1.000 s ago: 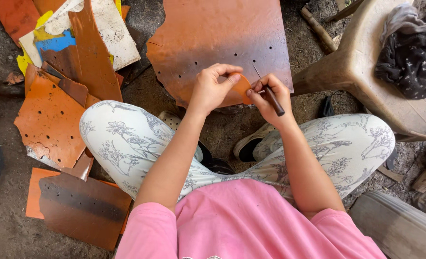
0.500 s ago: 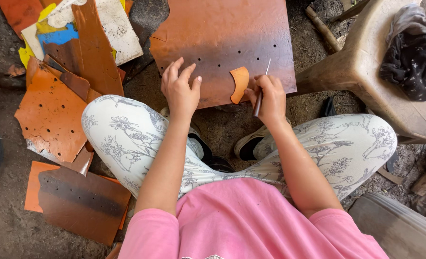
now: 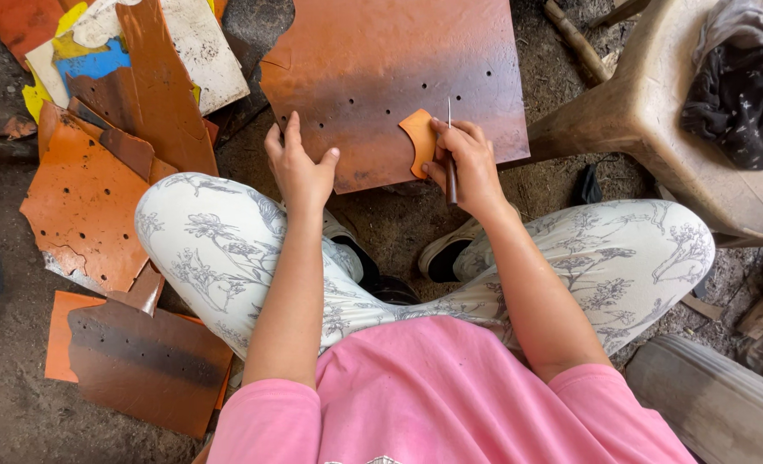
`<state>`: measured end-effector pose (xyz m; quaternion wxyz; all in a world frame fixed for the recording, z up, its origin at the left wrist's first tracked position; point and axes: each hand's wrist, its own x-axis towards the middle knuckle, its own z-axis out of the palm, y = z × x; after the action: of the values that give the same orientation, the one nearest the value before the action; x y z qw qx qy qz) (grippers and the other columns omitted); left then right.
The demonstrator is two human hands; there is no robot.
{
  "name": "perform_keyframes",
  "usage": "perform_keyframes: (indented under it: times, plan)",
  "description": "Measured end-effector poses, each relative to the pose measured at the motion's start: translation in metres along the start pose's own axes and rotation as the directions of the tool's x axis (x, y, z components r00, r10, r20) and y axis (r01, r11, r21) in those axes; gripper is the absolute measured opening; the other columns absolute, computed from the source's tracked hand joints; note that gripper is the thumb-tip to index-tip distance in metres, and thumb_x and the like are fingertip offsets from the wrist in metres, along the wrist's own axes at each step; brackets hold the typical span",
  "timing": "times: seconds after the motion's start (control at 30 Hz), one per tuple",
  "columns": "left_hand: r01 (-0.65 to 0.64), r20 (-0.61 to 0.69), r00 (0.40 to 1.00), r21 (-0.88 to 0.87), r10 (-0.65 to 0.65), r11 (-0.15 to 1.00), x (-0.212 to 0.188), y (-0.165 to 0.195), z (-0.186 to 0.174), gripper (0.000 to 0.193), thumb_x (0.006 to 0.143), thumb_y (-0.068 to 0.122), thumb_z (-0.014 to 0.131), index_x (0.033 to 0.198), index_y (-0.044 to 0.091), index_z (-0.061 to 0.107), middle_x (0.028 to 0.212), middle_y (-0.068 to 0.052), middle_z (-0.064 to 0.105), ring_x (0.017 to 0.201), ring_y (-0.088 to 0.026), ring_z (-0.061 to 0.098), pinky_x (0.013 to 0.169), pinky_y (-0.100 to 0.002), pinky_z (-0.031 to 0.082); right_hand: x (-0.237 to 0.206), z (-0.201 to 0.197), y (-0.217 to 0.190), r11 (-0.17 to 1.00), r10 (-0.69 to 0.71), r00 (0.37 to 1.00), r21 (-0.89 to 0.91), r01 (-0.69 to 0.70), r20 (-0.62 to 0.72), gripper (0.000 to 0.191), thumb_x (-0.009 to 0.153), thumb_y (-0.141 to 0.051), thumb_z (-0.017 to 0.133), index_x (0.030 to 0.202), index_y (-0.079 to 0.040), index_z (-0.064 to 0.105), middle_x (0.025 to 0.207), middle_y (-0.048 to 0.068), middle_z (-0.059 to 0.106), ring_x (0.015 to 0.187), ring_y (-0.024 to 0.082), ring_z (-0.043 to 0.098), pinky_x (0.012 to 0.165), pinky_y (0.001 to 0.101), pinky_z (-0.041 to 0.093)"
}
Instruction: The person uses a small template and a pointed tool to trace and cut shapes from orange leather sheets. They wipe the surface with a cloth and continue cutting additional pieces.
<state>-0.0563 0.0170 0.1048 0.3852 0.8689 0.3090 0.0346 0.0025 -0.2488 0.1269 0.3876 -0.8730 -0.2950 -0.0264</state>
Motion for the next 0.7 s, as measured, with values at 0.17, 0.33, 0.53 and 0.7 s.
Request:
perform_keyframes:
  times: [0.17, 0.33, 0.53, 0.7]
  plan:
    - [-0.034, -0.045, 0.998, -0.028, 0.033, 0.999, 0.004, -0.018, 0.006, 0.085, 0.079, 0.017, 0.089, 0.153, 0.012, 0.046, 0.143, -0.016, 0.041, 0.131, -0.035, 0.051, 0.11, -0.043, 0.047, 0.003, -0.001, 0.005, 1.0, 0.021, 1.0, 0.002, -0.021, 0.006, 0.037, 0.073, -0.003, 0.086, 0.094, -0.005, 0.055, 0.107, 0.009, 0.072, 0.121, 0.039, 0.059, 0.095, 0.0497, 0.048]
    - [0.023, -0.016, 1.0, -0.044, -0.024, 0.999, 0.012, -0.022, 0.01, 0.088, 0.076, 0.015, 0.09, 0.152, 0.012, 0.045, 0.128, -0.011, 0.044, 0.118, -0.028, 0.057, 0.102, -0.039, 0.051, 0.003, 0.0, 0.005, 1.0, 0.01, 1.0, -0.003, -0.01, -0.013, 0.039, 0.071, -0.004, 0.086, 0.091, -0.005, 0.053, 0.128, 0.016, 0.07, 0.122, 0.04, 0.057, 0.098, 0.05, 0.046]
    - [-0.069, -0.061, 0.996, -0.058, 0.065, 0.996, 0.021, -0.025, 0.009, 0.087, 0.075, 0.011, 0.092, 0.152, 0.01, 0.051, 0.124, -0.01, 0.046, 0.107, -0.023, 0.057, 0.095, -0.036, 0.054, 0.004, 0.004, 0.007, 1.0, 0.008, 1.0, -0.003, -0.008, -0.026, 0.039, 0.072, -0.007, 0.088, 0.091, -0.006, 0.054, 0.135, 0.017, 0.068, 0.123, 0.039, 0.056, 0.099, 0.0495, 0.045]
    - [0.016, -0.034, 0.999, -0.08, -0.019, 0.997, 0.024, -0.022, 0.008, 0.087, 0.075, 0.011, 0.09, 0.152, 0.013, 0.051, 0.124, -0.006, 0.048, 0.09, -0.018, 0.057, 0.084, -0.032, 0.057, 0.005, 0.006, 0.009, 1.0, 0.016, 1.0, 0.007, -0.016, -0.014, 0.038, 0.074, -0.008, 0.088, 0.092, -0.007, 0.054, 0.13, 0.013, 0.069, 0.124, 0.037, 0.057, 0.099, 0.0486, 0.046]
